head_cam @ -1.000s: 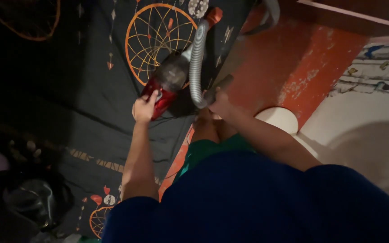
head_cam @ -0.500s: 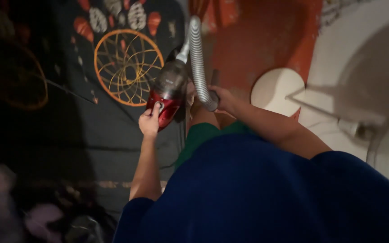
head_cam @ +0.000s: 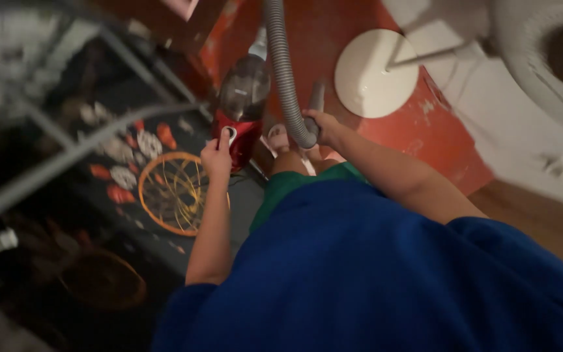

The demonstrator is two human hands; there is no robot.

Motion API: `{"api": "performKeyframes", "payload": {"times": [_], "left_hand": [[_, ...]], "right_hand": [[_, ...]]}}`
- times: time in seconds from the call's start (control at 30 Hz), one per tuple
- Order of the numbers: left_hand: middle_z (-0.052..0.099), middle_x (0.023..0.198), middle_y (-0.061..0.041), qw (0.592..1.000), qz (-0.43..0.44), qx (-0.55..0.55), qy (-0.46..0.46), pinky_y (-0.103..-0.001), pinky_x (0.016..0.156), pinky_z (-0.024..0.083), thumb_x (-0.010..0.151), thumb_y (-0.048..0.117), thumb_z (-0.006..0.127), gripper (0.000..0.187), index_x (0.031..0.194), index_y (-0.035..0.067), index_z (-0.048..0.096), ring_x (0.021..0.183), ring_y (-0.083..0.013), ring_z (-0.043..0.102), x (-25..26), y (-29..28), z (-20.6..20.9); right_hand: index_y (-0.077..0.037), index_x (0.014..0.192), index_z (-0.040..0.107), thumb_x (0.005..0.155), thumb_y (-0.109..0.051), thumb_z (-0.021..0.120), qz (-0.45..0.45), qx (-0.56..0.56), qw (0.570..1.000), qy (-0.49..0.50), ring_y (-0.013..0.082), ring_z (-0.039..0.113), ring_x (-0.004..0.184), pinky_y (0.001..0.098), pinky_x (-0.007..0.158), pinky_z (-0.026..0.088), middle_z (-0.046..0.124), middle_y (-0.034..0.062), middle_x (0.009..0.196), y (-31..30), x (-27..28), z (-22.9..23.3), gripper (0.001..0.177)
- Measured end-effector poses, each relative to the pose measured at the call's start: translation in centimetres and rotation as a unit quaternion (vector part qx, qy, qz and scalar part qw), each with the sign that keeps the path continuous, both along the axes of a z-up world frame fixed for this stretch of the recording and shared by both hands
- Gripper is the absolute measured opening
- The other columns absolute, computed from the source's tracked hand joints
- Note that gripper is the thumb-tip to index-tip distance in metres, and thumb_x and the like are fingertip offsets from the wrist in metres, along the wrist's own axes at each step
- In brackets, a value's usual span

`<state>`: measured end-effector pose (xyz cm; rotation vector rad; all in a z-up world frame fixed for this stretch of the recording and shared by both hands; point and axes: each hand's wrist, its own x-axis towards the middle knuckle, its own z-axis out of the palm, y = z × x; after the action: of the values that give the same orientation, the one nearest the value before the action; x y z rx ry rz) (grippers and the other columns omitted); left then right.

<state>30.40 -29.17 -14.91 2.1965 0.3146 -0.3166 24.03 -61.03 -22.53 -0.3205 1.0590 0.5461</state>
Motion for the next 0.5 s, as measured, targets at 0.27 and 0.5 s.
{"api": "performKeyframes", "payload": {"times": [0.27, 0.5], "left_hand": [[0.057, 0.058, -0.011, 0.988, -0.154, 0.0, 0.012, -0.038, 0.057, 0.046, 0.095, 0.052, 0.069, 0.058, 0.074, -0.002, 0.068, 0.053, -0.02, 0.054, 9.1, -10.5, 3.1], [0.059, 0.06, -0.011, 0.975, -0.218, -0.027, 0.039, -0.038, 0.056, 0.044, 0.095, 0.052, 0.067, 0.057, 0.075, -0.001, 0.069, 0.055, -0.0189, 0.057, 11.1, -17.4, -5.4]], "right_hand": [[0.001, 0.105, 0.061, 0.096, -0.017, 0.064, -0.168, 0.02, 0.986, 0.005, 0.0277, 0.072, 0.08, 0.0457, 0.076, 0.064, 0.07, 0.0136, 0.091, -3.9, -1.3, -5.8, 0.02], [-0.006, 0.098, 0.058, 0.093, -0.016, 0.07, -0.293, -0.063, 0.954, 0.023, 0.0227, 0.066, 0.067, 0.0398, 0.063, 0.061, 0.064, 0.0085, 0.078, -5.6, -1.1, -10.1, 0.016]]}}
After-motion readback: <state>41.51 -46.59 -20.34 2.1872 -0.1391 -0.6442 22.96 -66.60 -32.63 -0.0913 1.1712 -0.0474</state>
